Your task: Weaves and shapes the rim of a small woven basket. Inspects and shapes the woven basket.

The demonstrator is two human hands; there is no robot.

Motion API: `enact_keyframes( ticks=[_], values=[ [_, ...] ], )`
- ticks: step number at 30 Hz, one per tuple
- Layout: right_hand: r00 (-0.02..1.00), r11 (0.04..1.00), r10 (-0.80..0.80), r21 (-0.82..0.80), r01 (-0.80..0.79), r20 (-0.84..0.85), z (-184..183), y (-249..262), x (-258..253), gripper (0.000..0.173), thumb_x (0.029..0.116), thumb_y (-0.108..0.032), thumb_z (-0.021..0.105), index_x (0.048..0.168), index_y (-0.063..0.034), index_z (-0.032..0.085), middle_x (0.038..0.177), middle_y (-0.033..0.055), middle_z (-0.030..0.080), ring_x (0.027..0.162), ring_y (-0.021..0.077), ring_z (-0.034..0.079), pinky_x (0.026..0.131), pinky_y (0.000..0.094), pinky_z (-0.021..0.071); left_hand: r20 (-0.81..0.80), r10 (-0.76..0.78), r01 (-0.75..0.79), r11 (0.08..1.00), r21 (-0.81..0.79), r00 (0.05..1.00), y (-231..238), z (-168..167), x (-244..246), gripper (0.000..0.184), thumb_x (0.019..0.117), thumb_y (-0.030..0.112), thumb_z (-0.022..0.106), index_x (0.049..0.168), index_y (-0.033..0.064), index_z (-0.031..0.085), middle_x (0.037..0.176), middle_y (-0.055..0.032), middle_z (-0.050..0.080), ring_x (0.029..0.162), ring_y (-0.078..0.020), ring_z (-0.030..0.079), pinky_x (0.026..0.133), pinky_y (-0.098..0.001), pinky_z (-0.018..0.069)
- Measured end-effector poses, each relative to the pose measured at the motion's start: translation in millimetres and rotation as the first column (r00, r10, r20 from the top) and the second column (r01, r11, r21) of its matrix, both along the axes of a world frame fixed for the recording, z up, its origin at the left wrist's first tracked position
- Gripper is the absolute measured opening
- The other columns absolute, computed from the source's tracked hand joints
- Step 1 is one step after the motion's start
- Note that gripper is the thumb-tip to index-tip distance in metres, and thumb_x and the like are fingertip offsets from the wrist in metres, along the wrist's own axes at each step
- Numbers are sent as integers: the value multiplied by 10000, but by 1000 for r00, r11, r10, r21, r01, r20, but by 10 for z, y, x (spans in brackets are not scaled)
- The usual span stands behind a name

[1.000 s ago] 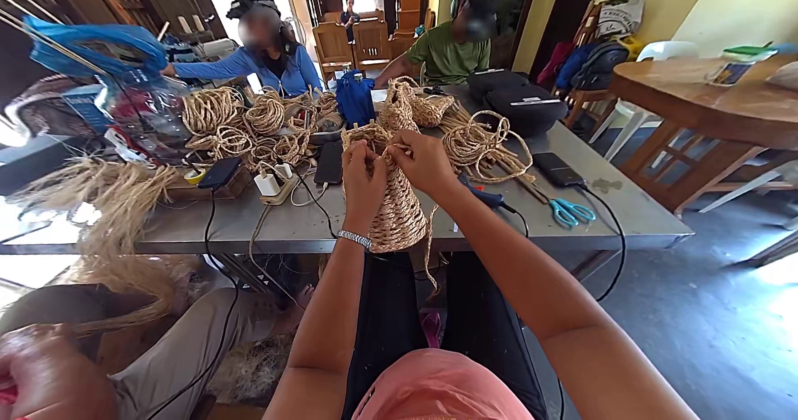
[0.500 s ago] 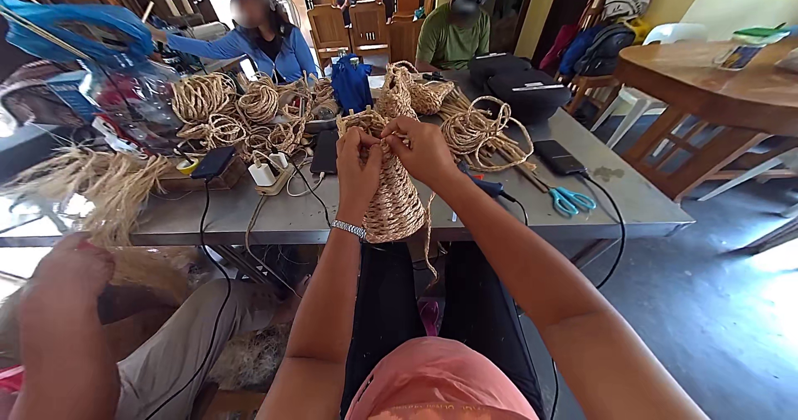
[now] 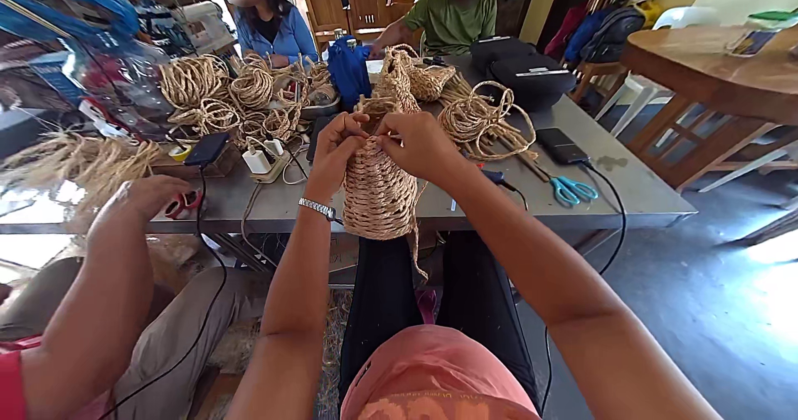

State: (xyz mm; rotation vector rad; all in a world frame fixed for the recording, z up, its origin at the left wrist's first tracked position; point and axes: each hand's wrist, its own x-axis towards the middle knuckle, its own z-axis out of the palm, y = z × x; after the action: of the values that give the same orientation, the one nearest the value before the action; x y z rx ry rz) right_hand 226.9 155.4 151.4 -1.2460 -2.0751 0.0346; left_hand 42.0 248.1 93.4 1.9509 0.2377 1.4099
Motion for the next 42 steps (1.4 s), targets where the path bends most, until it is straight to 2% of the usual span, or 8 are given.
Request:
enact_keyframes(
  ticks=[11, 15, 19, 23, 32, 34, 37, 42],
  values=[
    [989, 991, -129, 54, 125, 75, 54, -20, -75, 221, 1024, -157, 547, 1114, -79, 733, 986, 123, 745, 927, 305, 722, 817, 533, 562, 76, 74, -78, 995, 61, 994, -113, -42, 98, 106, 964, 35, 485, 978, 53, 589, 1230, -126, 623, 1351, -262, 507, 1159, -439, 395],
    [991, 993, -111, 45, 108, 72, 85, -16, -30, 212, 1018, -154, 560, 1099, -80, 741, 977, 118, 747, 921, 294, 724, 820, 529, 568, 80, 12, -6, 997, -75, 997, -92, 13, 89, 118, 933, 48, 517, 991, 113, 597, 1182, -51, 649, 1306, -222, 542, 1162, -440, 392],
    [997, 998, -59, -4, 59, 40, 105, 46, 13, 201, 1008, -144, 580, 1099, -62, 738, 1005, 117, 754, 950, 264, 729, 873, 491, 571, 85, 129, -130, 991, 8, 988, -140, 45, 169, 129, 913, 0, 477, 926, 39, 600, 1093, -103, 663, 1268, -236, 573, 1195, -446, 357],
    [997, 998, -40, -46, 43, 66, 159, 55, 49, 198, 1005, -144, 591, 1108, -59, 736, 999, 123, 745, 932, 272, 718, 862, 499, 564, 75, 323, -330, 937, 116, 944, -151, -46, 190, 148, 941, 94, 542, 965, 47, 679, 1326, -175, 605, 1448, -296, 396, 1223, -442, 271],
    [998, 988, 11, -157, -2, 58, 307, 102, 107, 262, 1055, -213, 556, 1097, -34, 743, 1022, 125, 737, 931, 227, 700, 889, 444, 540, 73, 349, -353, 934, 53, 934, -269, -22, 173, 128, 944, 76, 573, 954, 21, 688, 1283, -180, 636, 1360, -248, 514, 1148, -381, 408],
    [995, 988, 17, -157, -2, 97, 330, 95, 98, 233, 1049, -194, 566, 1097, -42, 735, 1005, 111, 737, 871, 207, 710, 865, 421, 568, 76, 360, -364, 930, 46, 930, -288, -11, 186, 127, 942, 60, 566, 942, 17, 685, 1270, -176, 641, 1355, -245, 517, 1153, -377, 401],
    [980, 994, -12, -104, 34, 199, 353, 89, 37, 207, 1030, -150, 571, 1103, -54, 739, 1052, 120, 742, 994, 255, 707, 936, 468, 538, 48, 359, -361, 931, 50, 932, -278, 29, 202, 159, 945, 48, 517, 920, 31, 673, 1145, -120, 659, 1294, -220, 539, 1182, -393, 353],
    [943, 988, -90, -89, 124, 319, 343, 43, -79, 220, 1035, -133, 541, 1147, -61, 716, 1099, 148, 721, 1080, 329, 684, 941, 534, 530, -35, 426, -422, 903, 84, 904, -225, 84, 235, 210, 942, 70, 464, 877, 59, 664, 987, -62, 663, 1137, -200, 569, 1003, -387, 426]
  ],
)
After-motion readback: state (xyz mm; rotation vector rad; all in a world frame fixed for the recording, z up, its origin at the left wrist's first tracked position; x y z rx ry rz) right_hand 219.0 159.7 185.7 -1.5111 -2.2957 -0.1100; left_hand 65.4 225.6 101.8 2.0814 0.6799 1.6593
